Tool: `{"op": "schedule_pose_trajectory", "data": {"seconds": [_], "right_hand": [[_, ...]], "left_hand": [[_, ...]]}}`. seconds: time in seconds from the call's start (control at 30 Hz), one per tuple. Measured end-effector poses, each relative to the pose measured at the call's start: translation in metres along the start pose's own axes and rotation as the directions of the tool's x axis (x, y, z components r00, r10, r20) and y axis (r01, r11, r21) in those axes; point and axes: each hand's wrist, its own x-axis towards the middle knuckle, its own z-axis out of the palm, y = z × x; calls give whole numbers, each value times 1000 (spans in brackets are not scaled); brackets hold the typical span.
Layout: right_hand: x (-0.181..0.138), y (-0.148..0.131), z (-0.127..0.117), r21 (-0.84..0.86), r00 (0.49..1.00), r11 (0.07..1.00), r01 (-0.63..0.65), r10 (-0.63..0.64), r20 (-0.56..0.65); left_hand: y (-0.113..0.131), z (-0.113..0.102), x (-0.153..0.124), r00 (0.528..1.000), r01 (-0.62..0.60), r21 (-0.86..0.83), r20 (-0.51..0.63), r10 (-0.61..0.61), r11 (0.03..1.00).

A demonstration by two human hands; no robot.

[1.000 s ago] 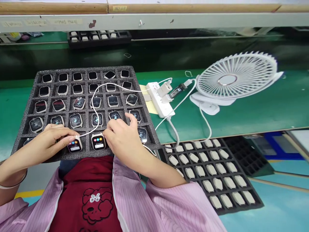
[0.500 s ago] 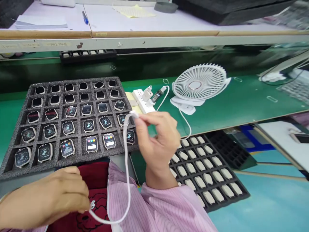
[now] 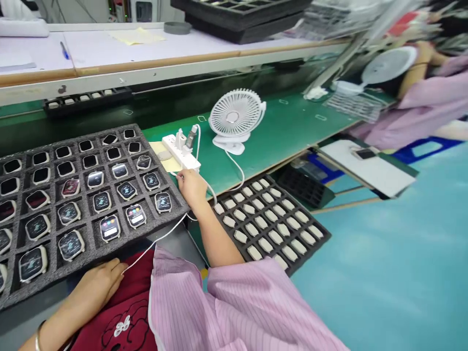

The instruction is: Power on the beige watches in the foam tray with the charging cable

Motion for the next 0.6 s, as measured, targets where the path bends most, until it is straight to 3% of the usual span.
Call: {"op": "schedule_pose_trajectory", "data": {"seconds": [0.07, 0.17, 0.27, 0.33, 0.43, 0.53, 0.6], "right_hand": [[-1, -1, 1, -8, 1000, 1000, 7, -7, -9], [-8, 4, -17, 4, 998, 998, 70, -70, 0], [-25, 31, -48, 85, 988, 991, 104, -94, -119], [-43, 66, -69, 122, 967, 992, 4, 27, -252], [-79, 130, -88, 62, 886, 927, -370, 372, -276], [-119, 182, -93, 2, 813, 852, -523, 499, -299], [-145, 199, -93, -45, 798, 831, -555, 516, -312]], "left_hand": [[-5, 10, 4, 995, -36, -96, -91, 27, 995], [-11, 25, 13, 961, -143, -215, -265, 83, 966], [-10, 34, 27, 941, -255, -341, -301, 151, 905], [-4, 34, 40, 932, -325, -395, -286, 221, 859], [10, 32, 60, 909, -411, -370, -229, 347, 833], [23, 30, 79, 908, -418, -240, -110, 403, 876], [27, 32, 89, 927, -374, -175, -78, 366, 911]]}}
